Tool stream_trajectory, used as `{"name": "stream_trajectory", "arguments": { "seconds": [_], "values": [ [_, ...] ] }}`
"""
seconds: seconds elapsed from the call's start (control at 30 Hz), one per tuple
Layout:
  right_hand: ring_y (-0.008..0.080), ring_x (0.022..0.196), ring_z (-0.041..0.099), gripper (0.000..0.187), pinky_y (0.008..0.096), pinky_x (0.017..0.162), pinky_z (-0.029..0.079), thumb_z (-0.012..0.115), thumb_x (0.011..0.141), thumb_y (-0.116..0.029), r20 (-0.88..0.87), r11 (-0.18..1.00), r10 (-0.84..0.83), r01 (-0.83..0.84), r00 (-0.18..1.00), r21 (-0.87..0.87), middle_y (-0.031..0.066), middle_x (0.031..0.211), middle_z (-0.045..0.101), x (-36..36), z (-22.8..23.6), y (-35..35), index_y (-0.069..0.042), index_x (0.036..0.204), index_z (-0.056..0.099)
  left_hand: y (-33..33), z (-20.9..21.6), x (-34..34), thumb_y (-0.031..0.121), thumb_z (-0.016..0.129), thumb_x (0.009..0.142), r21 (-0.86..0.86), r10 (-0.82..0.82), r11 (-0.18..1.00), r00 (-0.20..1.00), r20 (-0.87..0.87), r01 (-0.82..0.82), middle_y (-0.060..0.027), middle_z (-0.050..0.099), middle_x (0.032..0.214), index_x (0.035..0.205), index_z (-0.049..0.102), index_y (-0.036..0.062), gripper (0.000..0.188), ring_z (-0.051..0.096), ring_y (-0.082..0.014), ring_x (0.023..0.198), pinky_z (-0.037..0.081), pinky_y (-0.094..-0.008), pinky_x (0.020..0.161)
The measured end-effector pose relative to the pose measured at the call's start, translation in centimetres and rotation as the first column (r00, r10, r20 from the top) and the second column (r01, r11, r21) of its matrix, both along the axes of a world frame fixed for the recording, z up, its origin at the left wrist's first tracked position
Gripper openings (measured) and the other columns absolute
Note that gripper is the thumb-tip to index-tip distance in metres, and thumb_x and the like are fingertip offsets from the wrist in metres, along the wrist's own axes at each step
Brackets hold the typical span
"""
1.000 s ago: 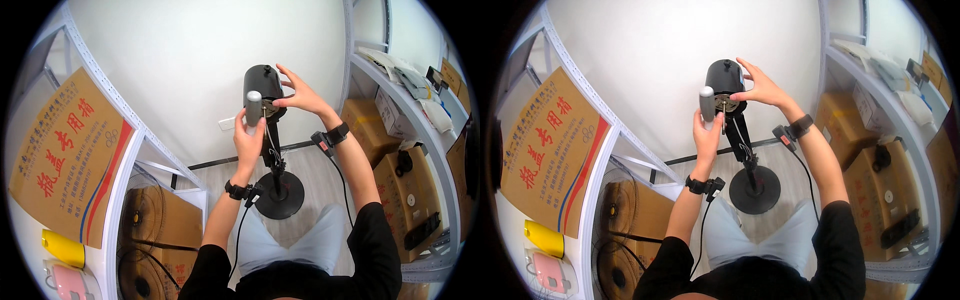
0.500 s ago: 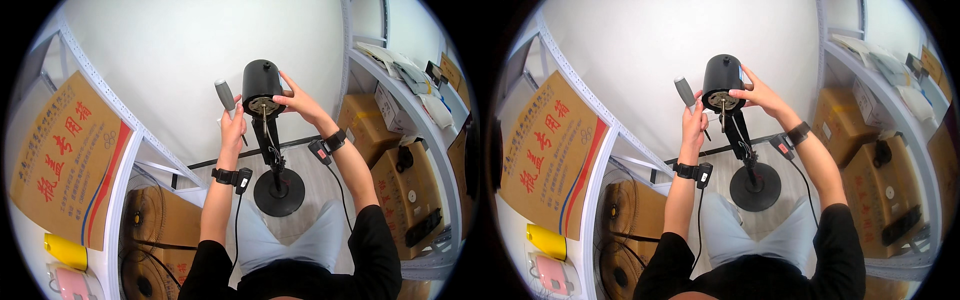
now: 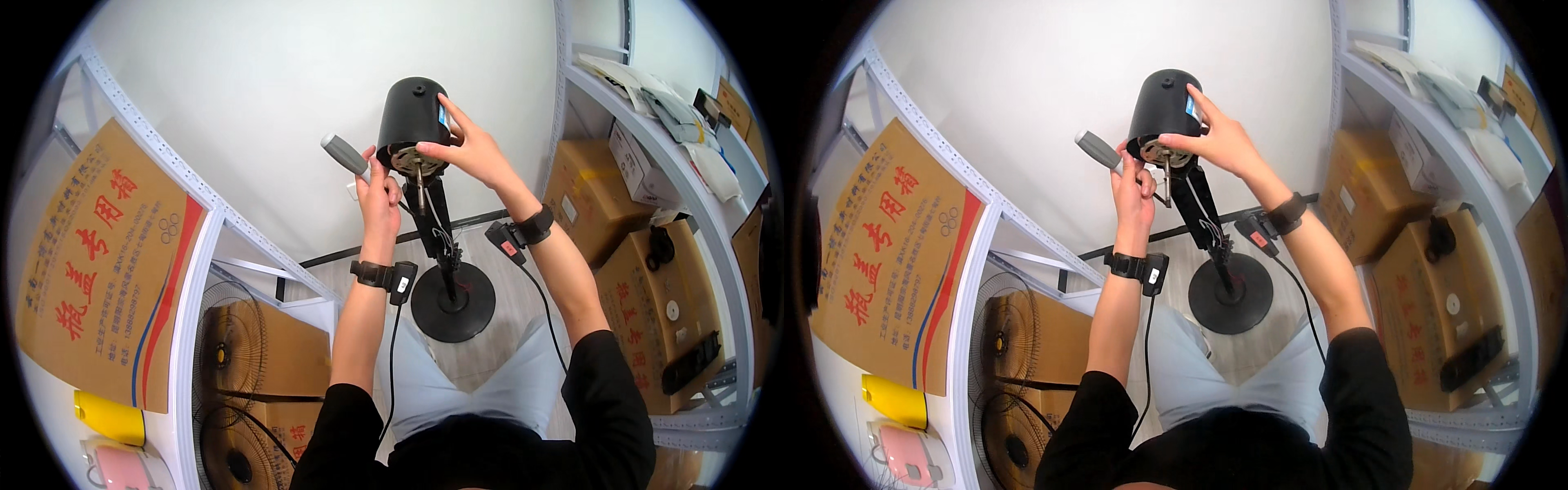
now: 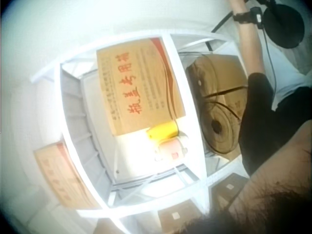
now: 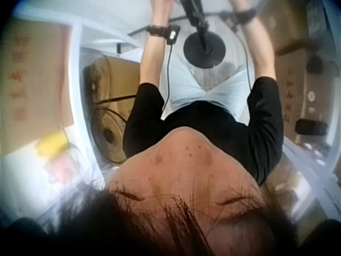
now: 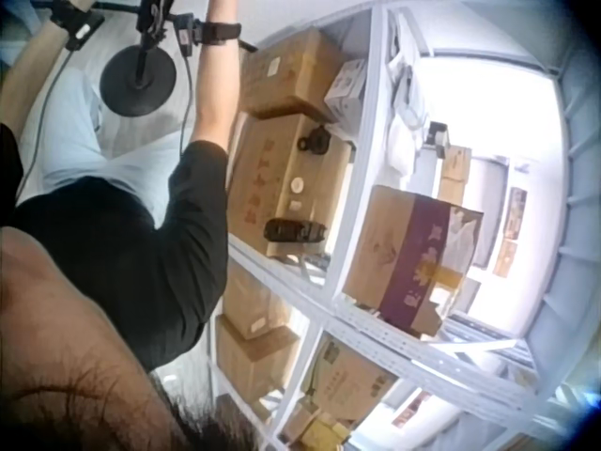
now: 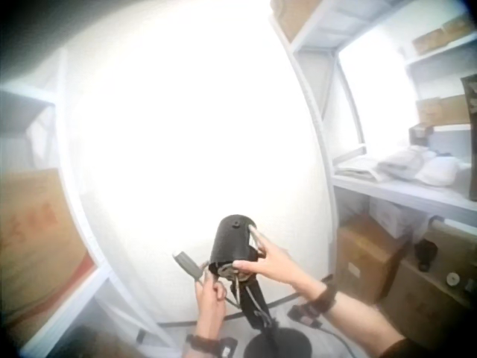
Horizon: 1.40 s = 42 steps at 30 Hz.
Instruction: The person disassembles a standing fan by removing the front grille, unscrewing the motor housing, and detaching the motor from the stand. They use a screwdriver to loosen screws and separate components.
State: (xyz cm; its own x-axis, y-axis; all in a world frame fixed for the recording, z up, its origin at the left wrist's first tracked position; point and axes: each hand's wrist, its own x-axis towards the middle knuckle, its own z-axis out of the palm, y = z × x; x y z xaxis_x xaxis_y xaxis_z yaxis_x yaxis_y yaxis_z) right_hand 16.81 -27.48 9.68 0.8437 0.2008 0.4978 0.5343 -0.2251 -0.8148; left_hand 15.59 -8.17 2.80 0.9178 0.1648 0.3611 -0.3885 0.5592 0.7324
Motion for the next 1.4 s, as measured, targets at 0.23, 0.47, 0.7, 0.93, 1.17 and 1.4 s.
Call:
{"name": "stream_trajectory", "arguments": {
  "seconds": [0.23,0.47,0.7,0.93,1.17,1.4],
  "values": [
    [0.0297,0.113,0.065,0.109,0.0331,0.09,0.052,0.08,0.072,-0.063,-0.026,1.0,-0.03,0.03,0.999,0.001,0.0257,0.123,0.065,-0.2,-0.1,0.5,-0.005,0.153,0.035,0.2,-0.1,0.0,0.032,0.052,0.106,-0.07,-0.025,0.997,1.0,-0.003,0.025,-0.0029,0.054,0.088,0.135,0.046,0.009,0.037,0.035,-0.0048,0.046,0.027,-0.0211,0.043],
    [0.0454,0.144,0.027,0.1,0.0667,0.105,0.035,0.072,0.079,-0.065,-0.34,0.963,0.148,-0.058,0.928,0.262,0.0265,0.154,0.032,4.0,3.5,-0.8,-0.013,0.155,0.032,-1.8,1.1,-1.7,0.03,0.054,0.105,-0.025,0.026,0.999,1.0,0.004,-0.026,0.0049,0.044,0.069,0.135,0.047,0.0103,0.036,0.032,-0.0035,0.046,0.026,-0.0219,0.044],
    [0.0396,0.129,0.043,0.076,0.0581,0.1,0.041,0.069,0.083,-0.052,-0.34,0.966,0.151,-0.066,0.928,0.25,0.0158,0.147,0.041,2.7,4.9,0.7,-0.018,0.147,0.048,-1.1,0.7,-2.2,0.031,0.053,0.105,-0.065,-0.01,0.998,1.0,-0.015,0.009,0.0034,0.047,0.083,0.143,0.043,0.0114,0.044,0.035,-0.0028,0.048,0.026,-0.0211,0.044],
    [0.0394,0.127,0.046,0.075,0.0612,0.095,0.044,0.072,0.079,-0.046,-0.341,0.977,0.076,-0.001,0.937,0.214,0.0153,0.144,0.046,4.0,5.2,0.8,-0.015,0.145,0.051,-0.8,1.2,-2.2,0.029,0.054,0.105,0.046,0.005,0.999,1.0,0.023,-0.006,0.0073,0.042,0.065,0.145,0.043,0.0094,0.046,0.032,-0.0022,0.045,0.024,-0.0208,0.043],
    [0.0297,0.13,0.048,0.065,0.0448,0.104,0.042,0.064,0.088,-0.046,-0.217,0.969,-0.002,0.055,0.976,0.241,0.0146,0.14,0.054,4.7,4.1,2.1,-0.013,0.143,0.053,-0.9,-0.2,-0.7,0.02,0.057,0.104,0.089,-0.037,0.996,0.995,0.09,0.029,0.0051,0.046,0.075,0.152,0.035,0.0088,0.054,0.033,-0.0034,0.046,0.024,-0.0219,0.043],
    [0.0228,0.126,0.05,0.056,0.0364,0.103,0.042,0.059,0.094,-0.045,-0.104,0.975,-0.071,0.091,0.992,0.201,0.0098,0.137,0.057,5.8,2.9,2.9,-0.017,0.143,0.054,-0.1,-2.3,0.5,0.018,0.061,0.101,0.042,-0.016,0.999,0.989,0.149,0.01,0.006,0.046,0.077,0.153,0.036,0.0132,0.058,0.032,-0.0025,0.05,0.026,-0.0219,0.046]
  ]
}}
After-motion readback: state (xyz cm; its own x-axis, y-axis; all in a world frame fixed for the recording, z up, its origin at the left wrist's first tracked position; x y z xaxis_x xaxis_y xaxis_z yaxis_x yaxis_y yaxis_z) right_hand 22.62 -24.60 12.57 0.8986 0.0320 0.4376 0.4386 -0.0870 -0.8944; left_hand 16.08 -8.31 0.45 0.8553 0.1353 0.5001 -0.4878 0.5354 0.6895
